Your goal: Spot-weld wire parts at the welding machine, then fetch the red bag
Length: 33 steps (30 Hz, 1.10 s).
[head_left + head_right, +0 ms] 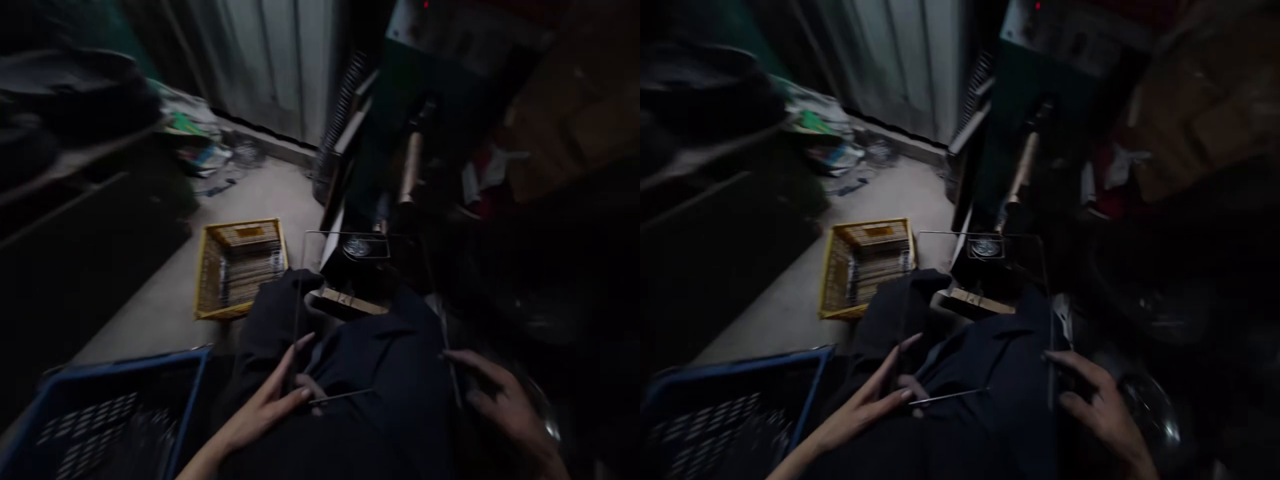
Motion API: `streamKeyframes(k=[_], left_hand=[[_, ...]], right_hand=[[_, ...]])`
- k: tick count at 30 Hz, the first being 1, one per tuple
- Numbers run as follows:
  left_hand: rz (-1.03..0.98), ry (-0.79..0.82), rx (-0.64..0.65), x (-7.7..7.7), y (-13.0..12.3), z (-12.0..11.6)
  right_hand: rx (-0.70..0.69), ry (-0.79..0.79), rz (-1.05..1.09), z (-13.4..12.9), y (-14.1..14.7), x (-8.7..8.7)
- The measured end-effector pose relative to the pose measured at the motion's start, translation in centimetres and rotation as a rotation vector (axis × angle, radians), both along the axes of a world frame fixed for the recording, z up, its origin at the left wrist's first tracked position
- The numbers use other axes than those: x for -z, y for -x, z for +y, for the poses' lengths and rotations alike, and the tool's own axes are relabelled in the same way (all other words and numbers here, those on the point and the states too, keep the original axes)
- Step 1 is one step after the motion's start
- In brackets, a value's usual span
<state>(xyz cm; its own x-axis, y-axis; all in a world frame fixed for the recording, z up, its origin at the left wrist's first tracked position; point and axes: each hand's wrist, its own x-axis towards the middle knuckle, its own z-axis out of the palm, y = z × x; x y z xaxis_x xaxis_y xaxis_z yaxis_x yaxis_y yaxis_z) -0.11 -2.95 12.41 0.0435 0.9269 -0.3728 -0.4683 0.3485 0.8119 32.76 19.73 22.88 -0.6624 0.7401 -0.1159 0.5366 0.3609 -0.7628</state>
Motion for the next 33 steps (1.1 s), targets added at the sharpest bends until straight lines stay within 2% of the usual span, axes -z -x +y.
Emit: streamKeyframes(k=[3, 9, 14, 18, 23, 33], left_hand=[[0.018, 0.041, -0.013, -0.1, 0.2, 0.4], [0.047, 0.133, -0.118, -1.3, -0.7, 0.5], [0.134, 0.109, -0.115, -0.5, -0.3, 0.2], [0.084, 0.089, -0.141, -0.6, 0.0, 0.3], [0.029, 0.09, -0.201, -1.5, 0.3, 0.8], [-0.002, 0.138, -0.218, -1.5, 1.8, 0.8]], right_hand=[[0.012, 0.118, -0.008, -0.6, 0.4, -0.1], [-0.14, 0.024, -0.001, -0.6, 2.1, 0.8], [-0.251, -0.023, 0.074, -1.7, 3.7, 1.6], [-0.301, -0.01, 0.071, -2.2, 5.4, 2.7], [-0.303, -0.059, 0.015, -2.3, 6.1, 4.4], [-0.316, -0.053, 0.025, -3.1, 6.4, 6.7]])
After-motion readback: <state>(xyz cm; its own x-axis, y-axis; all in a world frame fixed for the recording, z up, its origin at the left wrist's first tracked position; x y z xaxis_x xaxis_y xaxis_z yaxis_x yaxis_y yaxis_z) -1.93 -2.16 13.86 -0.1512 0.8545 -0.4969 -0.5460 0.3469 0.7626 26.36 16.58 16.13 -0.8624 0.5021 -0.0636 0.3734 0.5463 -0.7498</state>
